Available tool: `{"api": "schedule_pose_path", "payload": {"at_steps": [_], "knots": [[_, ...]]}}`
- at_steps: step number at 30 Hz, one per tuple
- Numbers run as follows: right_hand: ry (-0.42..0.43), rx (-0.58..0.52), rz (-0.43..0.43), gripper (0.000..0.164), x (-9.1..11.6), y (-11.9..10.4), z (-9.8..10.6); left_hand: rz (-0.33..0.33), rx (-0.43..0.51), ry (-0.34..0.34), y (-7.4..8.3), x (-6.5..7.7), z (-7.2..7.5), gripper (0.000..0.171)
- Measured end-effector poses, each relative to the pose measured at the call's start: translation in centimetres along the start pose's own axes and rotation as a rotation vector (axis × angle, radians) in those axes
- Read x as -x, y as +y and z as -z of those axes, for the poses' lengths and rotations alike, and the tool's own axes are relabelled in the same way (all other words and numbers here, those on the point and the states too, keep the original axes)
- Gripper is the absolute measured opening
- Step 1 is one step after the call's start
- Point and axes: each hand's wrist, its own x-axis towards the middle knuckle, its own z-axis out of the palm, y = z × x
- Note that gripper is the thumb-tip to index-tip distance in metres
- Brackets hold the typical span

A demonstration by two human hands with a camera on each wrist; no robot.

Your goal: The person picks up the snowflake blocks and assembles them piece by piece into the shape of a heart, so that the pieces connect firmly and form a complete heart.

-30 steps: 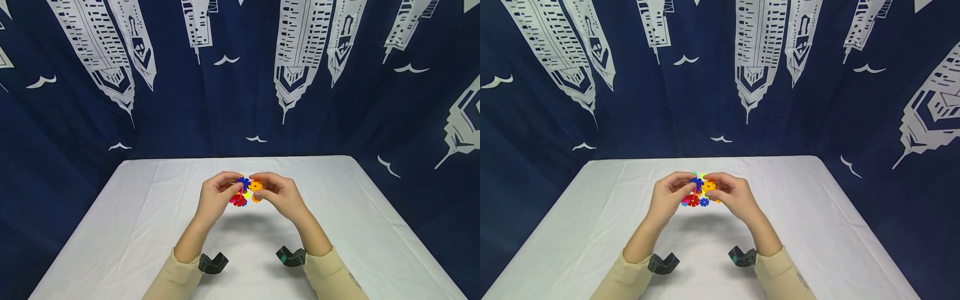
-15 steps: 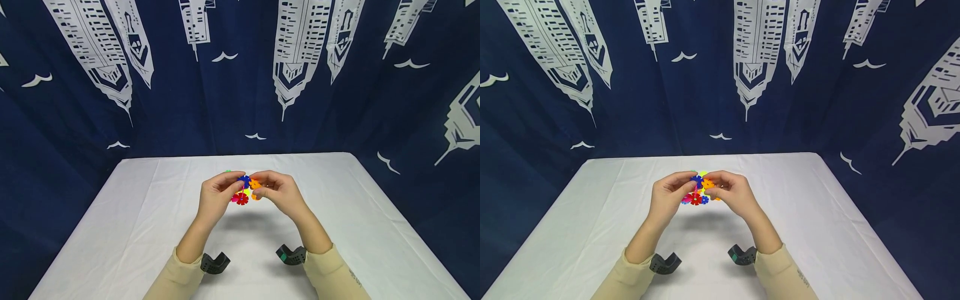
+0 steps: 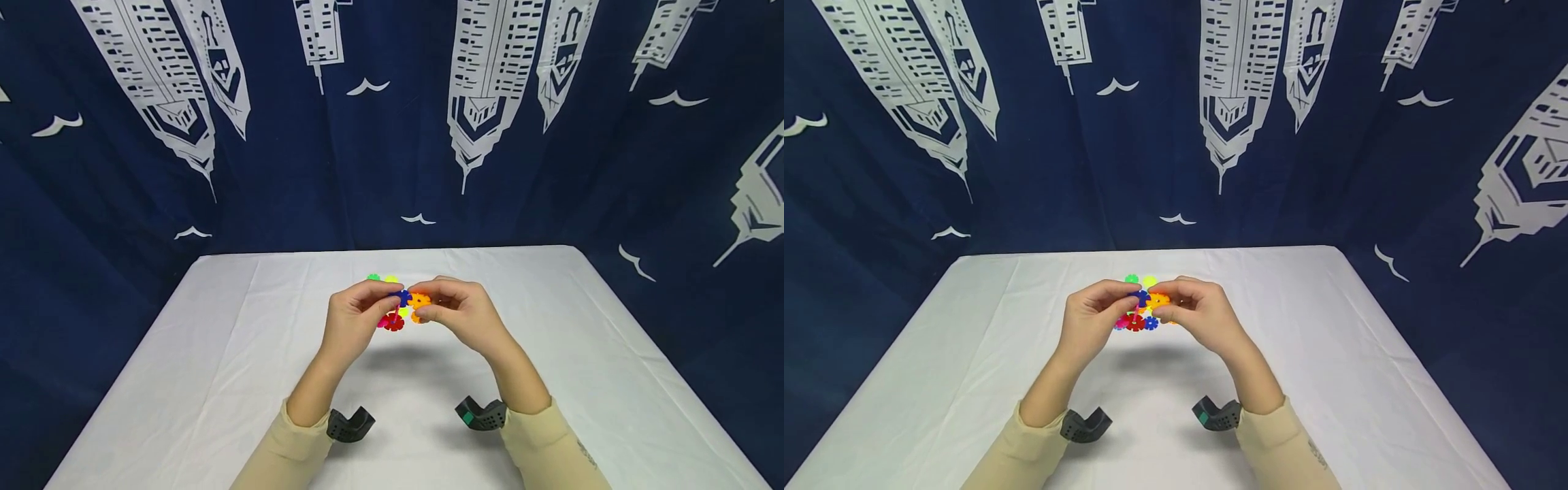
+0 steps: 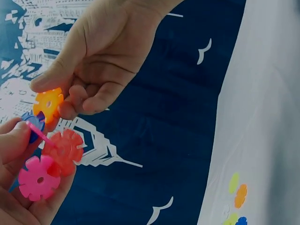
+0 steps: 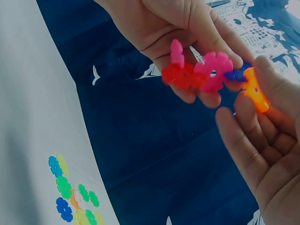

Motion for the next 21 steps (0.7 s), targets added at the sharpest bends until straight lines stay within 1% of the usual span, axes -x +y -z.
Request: {"api": "schedule_pose_path", "payload": {"at_steps": [4, 7, 11, 14, 18, 21], "knots": [[0.018, 0.039, -0.004, 0.025, 0.03, -0.11, -0.09, -0.038, -0.008, 0.008, -0.05, -0.02, -0.22, 0.017], [0.024, 0.045, -0.018, 0.024, 0.09, -0.13, -0.22, -0.036, -0.014, 0.020, -0.03, 0.02, -0.27, 0.017], [0.025, 0.051, -0.029, 0.024, 0.13, -0.13, -0.28, -0.015, -0.014, 0.019, -0.04, 0.00, -0.33, 0.017], [0.020, 0.052, -0.024, 0.024, 0.09, -0.20, -0.23, 0.013, -0.008, 0.003, -0.19, -0.11, -0.24, 0.017], [0.007, 0.066, 0.017, 0.025, 0.00, -0.02, -0.04, 0.060, -0.006, -0.044, -0.32, -0.33, 0.20, 0.018], [0.008, 0.086, 0.055, 0.024, -0.05, 0.36, 0.16, 0.081, 0.007, -0.074, -0.28, -0.46, 0.47, 0.020]]}}
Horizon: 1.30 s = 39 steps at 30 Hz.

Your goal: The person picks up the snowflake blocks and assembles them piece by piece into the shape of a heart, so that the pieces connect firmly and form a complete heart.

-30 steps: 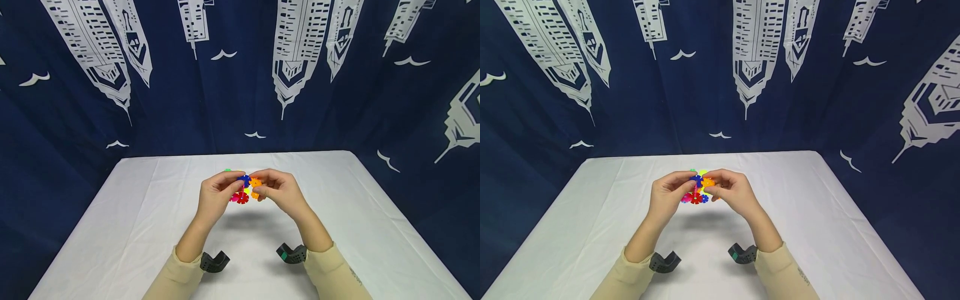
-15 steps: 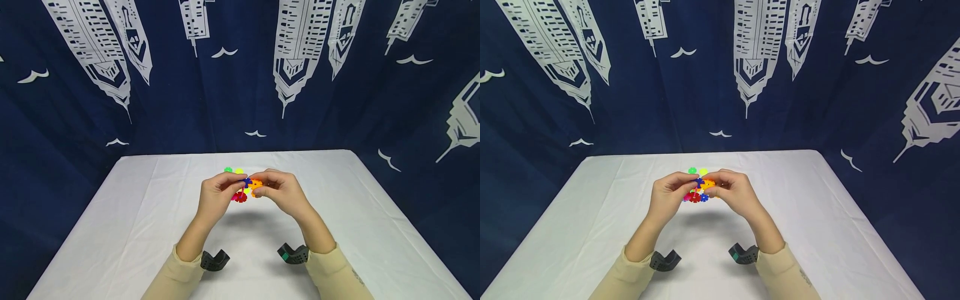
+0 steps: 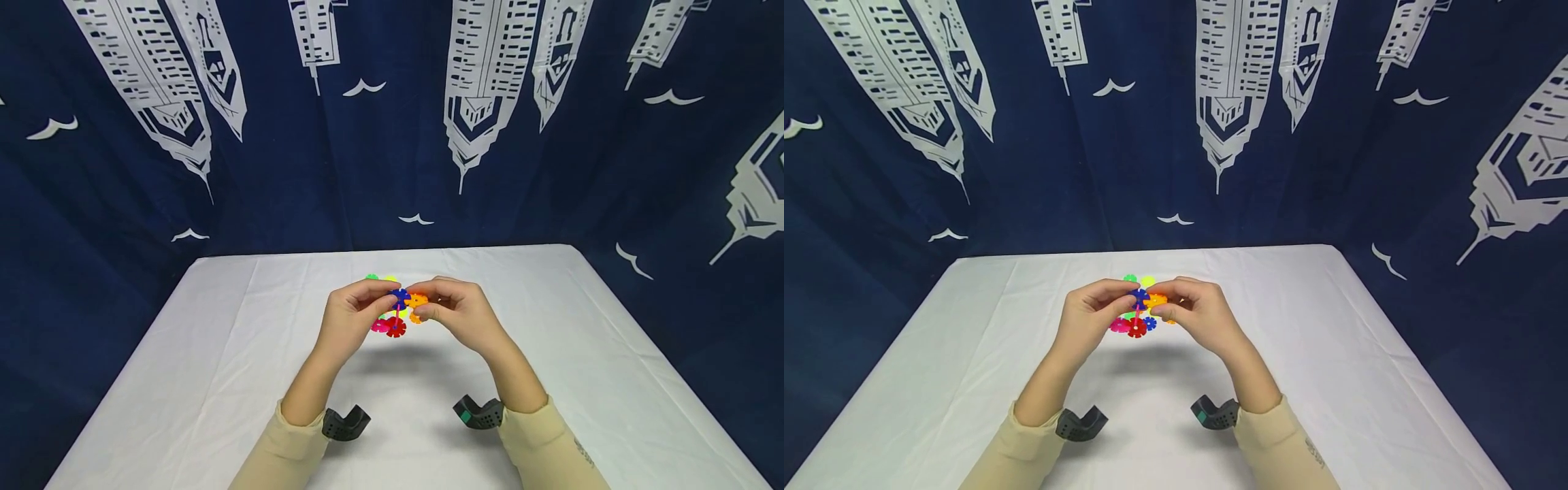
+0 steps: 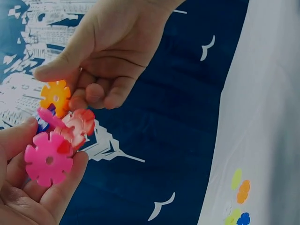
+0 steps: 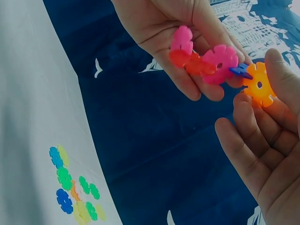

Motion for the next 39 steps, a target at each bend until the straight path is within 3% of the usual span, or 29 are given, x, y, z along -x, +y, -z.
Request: {"api": "schedule_pose_path", "payload": {"at_steps": [8, 15, 20, 24, 29, 33, 39], "knots": [[0.040, 0.032, 0.017, 0.019, -0.1, 0.4, 0.0, 0.056, 0.010, -0.023, -0.2, 0.0, 0.2, 0.019], [0.087, 0.032, 0.021, 0.017, -0.1, 0.7, -0.3, 0.098, -0.002, -0.121, -0.4, 0.0, 0.2, 0.024], [0.107, 0.068, 0.073, 0.018, -0.2, 0.8, -0.6, 0.141, -0.001, -0.147, -0.6, 0.0, 0.1, 0.031], [0.099, 0.100, 0.122, 0.020, -0.2, 1.0, -0.9, 0.176, -0.017, -0.163, -0.7, -0.1, 0.0, 0.033], [0.060, 0.075, 0.149, 0.021, -0.2, 1.0, -1.2, 0.165, -0.058, -0.164, -0.7, -0.1, -0.1, 0.035], [0.046, 0.049, 0.106, 0.023, -0.3, 1.1, -0.9, 0.156, -0.099, -0.122, -0.6, -0.1, 0.0, 0.035], [0.092, 0.091, -0.087, 0.027, -0.7, 3.7, -0.3, 0.161, -0.060, -0.076, -0.7, -0.2, 0.2, 0.034]]}}
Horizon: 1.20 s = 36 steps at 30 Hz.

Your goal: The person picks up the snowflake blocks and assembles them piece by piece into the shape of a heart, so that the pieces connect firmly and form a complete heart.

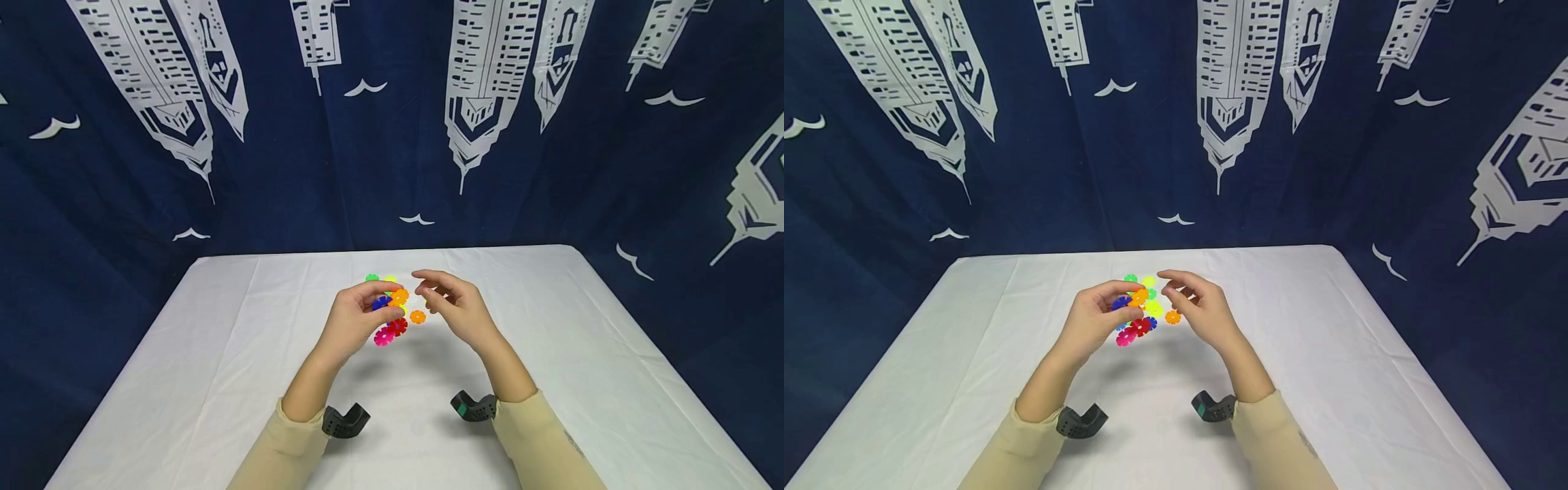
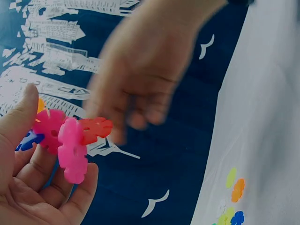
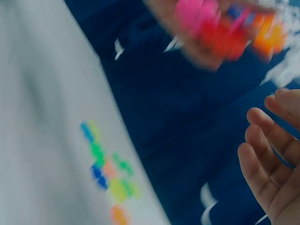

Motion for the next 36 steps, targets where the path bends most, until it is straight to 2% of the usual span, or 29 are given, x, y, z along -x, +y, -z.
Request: {"api": "schedule_pose_path", "payload": {"at_steps": [6, 9, 12, 17, 24, 33, 36], "knots": [[-0.007, 0.138, -0.200, 0.033, -0.1, 5.5, -0.8, 0.008, 0.031, -0.008, -0.2, 0.1, 0.1, 0.032], [-0.044, 0.200, -0.251, 0.038, 0.1, 7.5, -1.5, 0.001, 0.030, -0.020, -0.3, 0.1, 0.0, 0.033], [-0.080, 0.241, -0.261, 0.043, 0.3, 8.7, -2.2, -0.018, 0.010, -0.019, -0.3, 0.0, 0.1, 0.034], [-0.102, 0.339, -0.228, 0.048, 0.6, 9.6, -2.9, -0.033, -0.015, -0.026, -0.2, -0.1, 0.0, 0.034], [-0.099, 0.467, -0.232, 0.050, 1.0, 10.1, -3.3, -0.036, -0.033, -0.036, -0.5, -0.3, -0.3, 0.034], [-0.064, 0.532, -0.199, 0.029, 0.9, 10.1, -3.5, -0.033, -0.044, -0.046, -0.4, 0.0, -0.1, 0.035], [-0.053, 0.589, -0.181, 0.026, 0.9, 10.0, -3.5, -0.025, -0.049, -0.047, -0.3, 0.1, 0.0, 0.036]]}}
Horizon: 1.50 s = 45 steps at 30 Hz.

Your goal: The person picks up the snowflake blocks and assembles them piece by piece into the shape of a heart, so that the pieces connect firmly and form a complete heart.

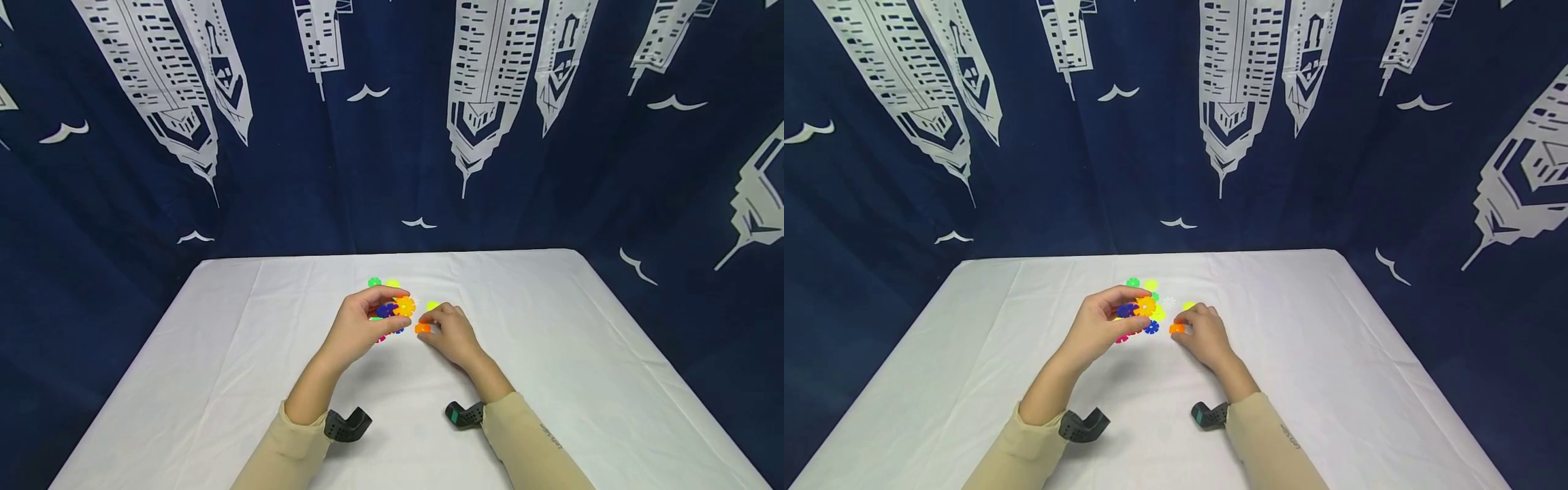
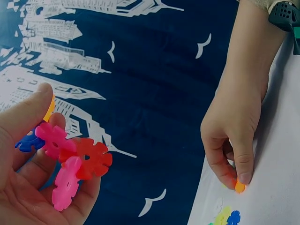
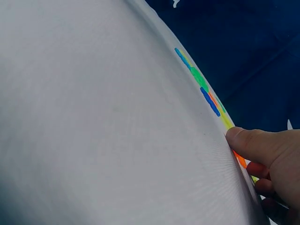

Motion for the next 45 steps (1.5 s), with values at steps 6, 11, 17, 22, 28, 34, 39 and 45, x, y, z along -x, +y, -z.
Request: {"api": "schedule_pose_path", "payload": {"at_steps": [6, 11, 17, 22, 28, 34, 39, 45], "knots": [[0.027, 0.001, 0.017, 0.025, 0.1, -0.1, 0.6, -0.002, -0.002, 0.010, 0.0, 0.1, 0.0, 0.036], [0.063, -0.242, -0.011, 0.015, 0.0, -0.4, 1.6, -0.015, -0.001, 0.012, 0.1, 0.2, -0.1, 0.035], [0.083, -0.502, 0.003, 0.015, -0.2, -1.3, 3.3, 0.006, -0.001, 0.002, 0.3, 0.1, -0.1, 0.036], [0.097, -0.658, 0.079, 0.024, 0.1, -2.7, 5.0, 0.020, 0.002, -0.006, 0.3, 0.2, 0.0, 0.036], [0.121, -0.708, 0.193, 0.017, 0.7, -4.9, 7.3, -0.005, 0.002, -0.003, 0.2, 0.1, 0.0, 0.036], [0.161, -0.692, 0.322, 0.016, 1.6, -7.1, 8.6, 0.005, 0.013, 0.018, 0.2, 0.1, 0.0, 0.035], [0.145, -0.633, 0.445, 0.023, 2.0, -8.0, 8.8, 0.022, 0.033, 0.041, 0.4, 0.2, 0.1, 0.036], [0.171, -0.632, 0.508, 0.025, 2.1, -8.3, 8.9, 0.048, 0.071, 0.042, 0.7, 0.2, 0.3, 0.037]]}}
